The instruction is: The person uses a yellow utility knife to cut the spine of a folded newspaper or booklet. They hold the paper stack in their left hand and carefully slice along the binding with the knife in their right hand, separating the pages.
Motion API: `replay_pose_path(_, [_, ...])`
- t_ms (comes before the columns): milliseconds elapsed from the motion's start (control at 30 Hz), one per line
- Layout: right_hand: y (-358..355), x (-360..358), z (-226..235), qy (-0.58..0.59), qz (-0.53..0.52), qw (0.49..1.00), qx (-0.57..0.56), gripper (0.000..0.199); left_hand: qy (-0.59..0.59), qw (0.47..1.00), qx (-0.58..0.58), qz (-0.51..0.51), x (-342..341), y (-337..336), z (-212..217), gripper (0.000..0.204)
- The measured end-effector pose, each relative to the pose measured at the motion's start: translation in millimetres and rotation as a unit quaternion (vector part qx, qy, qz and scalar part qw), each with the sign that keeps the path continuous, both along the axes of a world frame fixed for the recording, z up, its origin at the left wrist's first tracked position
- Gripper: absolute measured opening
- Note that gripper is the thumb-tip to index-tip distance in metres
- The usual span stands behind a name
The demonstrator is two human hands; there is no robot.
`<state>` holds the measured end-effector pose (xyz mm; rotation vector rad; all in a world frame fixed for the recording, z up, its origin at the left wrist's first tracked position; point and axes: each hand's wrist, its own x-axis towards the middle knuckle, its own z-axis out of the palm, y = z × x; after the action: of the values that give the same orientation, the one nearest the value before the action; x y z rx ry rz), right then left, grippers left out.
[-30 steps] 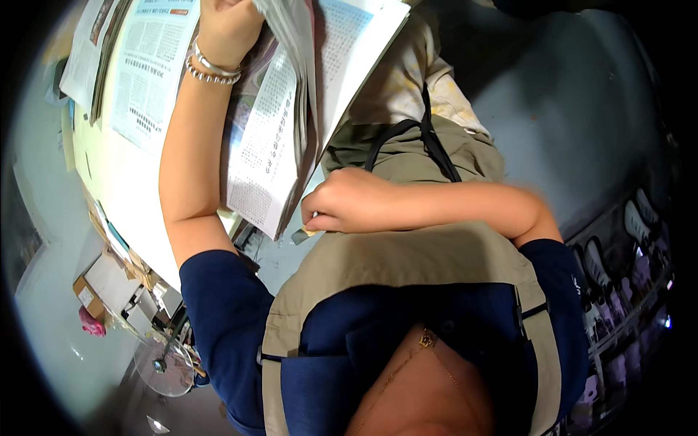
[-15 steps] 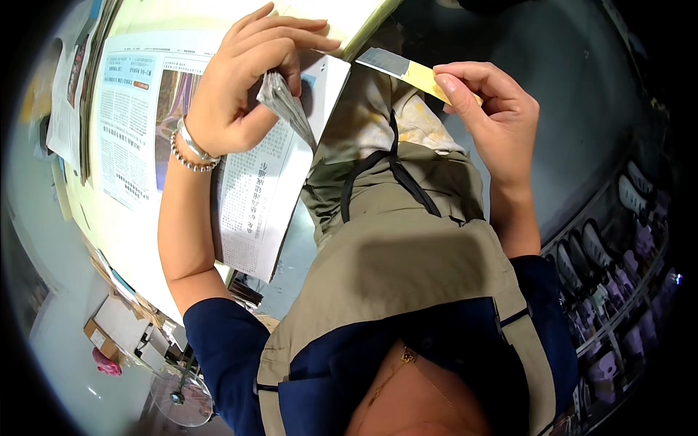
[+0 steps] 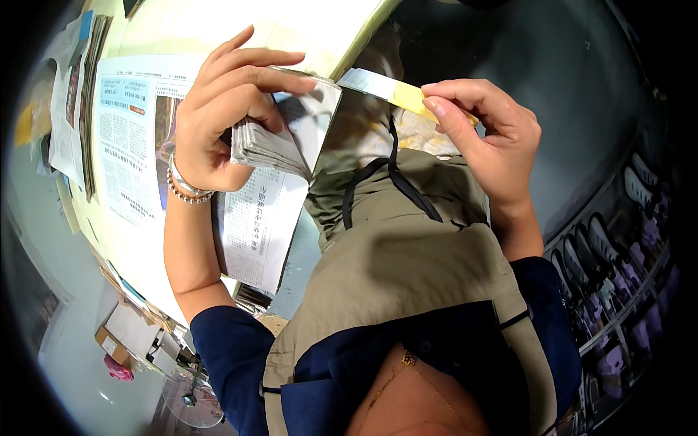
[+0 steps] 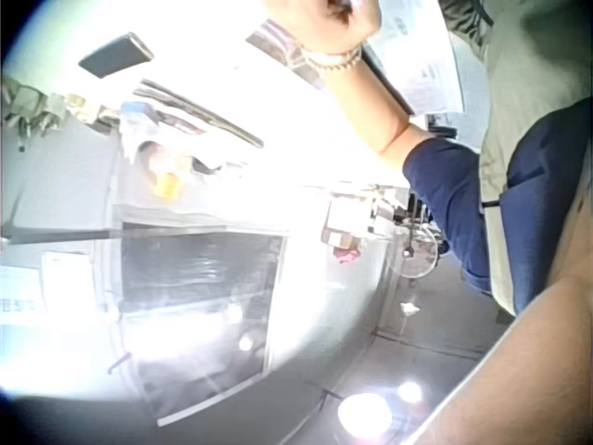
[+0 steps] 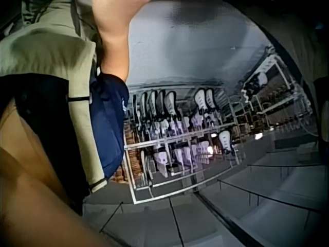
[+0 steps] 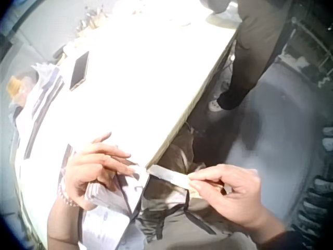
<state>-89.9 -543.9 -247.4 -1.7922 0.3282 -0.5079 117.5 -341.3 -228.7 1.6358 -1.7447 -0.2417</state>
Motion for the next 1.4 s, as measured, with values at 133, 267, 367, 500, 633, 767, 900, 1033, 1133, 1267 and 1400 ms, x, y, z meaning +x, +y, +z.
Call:
replay_pose_path(133, [-1.3,-0.7,4.3,0.013,0.008,1.000,-0.021,0.010,0.046,0.996,0.006,0.071,-12.6,3.3,4.5,0.018])
replay_pose_path(267, [-1.9,0.7,2.7,-0.001,0.017,0.999,-0.034,0.010,0.069,0.990,-0.002,0.122,-23.0,-2.1,9.1,0.028])
replay_pose_path(367, [-3.1,2.1,1.9,-0.006,0.019,0.998,-0.058,0.010,0.022,0.996,0.006,0.087,-18.1,-1.1,5.1,0.016])
replay_pose_path(500, [-3.9,2.1,5.6,0.010,0.017,0.998,-0.057,0.010,0.000,0.997,0.007,0.074,-14.2,-2.7,4.7,0.013])
replay_pose_path(633, [-4.5,3.0,4.7,-0.001,0.028,0.998,-0.063,0.010,-0.019,0.998,0.016,0.065,-12.0,-3.5,4.8,0.012])
replay_pose_path(767, [-5.7,3.4,7.6,-0.004,0.034,0.996,-0.085,0.011,-0.032,0.997,0.042,0.060,-10.0,-5.2,5.6,0.011])
replay_pose_path(900, [-5.2,2.9,5.9,-0.021,0.033,0.995,-0.090,0.012,-0.031,0.997,0.054,0.048,-7.7,-4.3,5.4,0.012])
replay_pose_path(1033, [-5.2,2.8,6.2,-0.031,0.038,0.994,-0.095,0.012,-0.035,0.998,0.048,0.038,-5.9,-2.7,4.6,0.013])
replay_pose_path(1133, [-4.8,3.4,6.3,-0.027,0.036,0.994,-0.098,0.012,-0.032,0.998,0.046,0.029,-4.5,-1.5,5.6,0.013])
replay_pose_path(1267, [-4.4,3.6,6.5,-0.020,0.037,0.995,-0.087,0.012,-0.031,0.997,0.045,0.047,-7.8,-2.8,5.4,0.013])
replay_pose_path(1400, [-4.0,3.2,5.7,-0.020,0.031,0.995,-0.095,0.013,-0.029,0.998,0.038,0.047,-8.3,-6.3,4.4,0.015])
